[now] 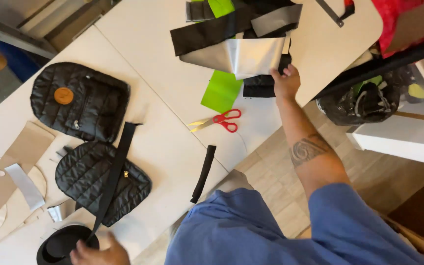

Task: Cutting fabric components and sewing them together to assemble the main body of a bag.

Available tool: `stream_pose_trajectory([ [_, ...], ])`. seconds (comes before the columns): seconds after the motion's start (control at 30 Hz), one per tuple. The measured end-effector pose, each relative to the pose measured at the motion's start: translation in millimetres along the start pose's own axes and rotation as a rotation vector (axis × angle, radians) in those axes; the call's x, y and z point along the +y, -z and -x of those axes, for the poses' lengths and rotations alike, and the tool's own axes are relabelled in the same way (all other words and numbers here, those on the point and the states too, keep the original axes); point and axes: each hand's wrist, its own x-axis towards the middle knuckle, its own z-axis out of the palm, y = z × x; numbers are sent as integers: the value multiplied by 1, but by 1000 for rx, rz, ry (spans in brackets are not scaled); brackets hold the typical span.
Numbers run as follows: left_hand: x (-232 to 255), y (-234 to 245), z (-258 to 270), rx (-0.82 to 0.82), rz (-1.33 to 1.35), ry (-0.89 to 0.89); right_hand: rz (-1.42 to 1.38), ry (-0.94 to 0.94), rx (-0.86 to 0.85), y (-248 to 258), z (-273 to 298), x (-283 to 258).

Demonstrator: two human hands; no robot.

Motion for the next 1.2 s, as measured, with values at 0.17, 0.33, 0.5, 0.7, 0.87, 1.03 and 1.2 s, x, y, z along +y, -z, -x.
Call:
stream_pose_trajectory([
  [0.17,187,26,38,-292,491,-386,62,288,13,-22,74,-78],
  [0.33,314,27,48,-1157,1446,299,-7,1171,-718,26,254,-135],
  [0.5,297,-46,64,-830,1345,351,-91,1101,-888,50,264,-71],
  [0.7,265,-42,72,-747,1142,351,119,615,-993,59,175,-5],
  [0.87,238,-48,97,-754,1098,422,149,119,-1038,27,160,6],
  [1.03,223,-52,118,-797,1161,412,-162,-1043,-1376,-7,236,-41],
  [1.2,208,-15,122,-732,938,296,-507,-749,-880,-71,230,3],
])
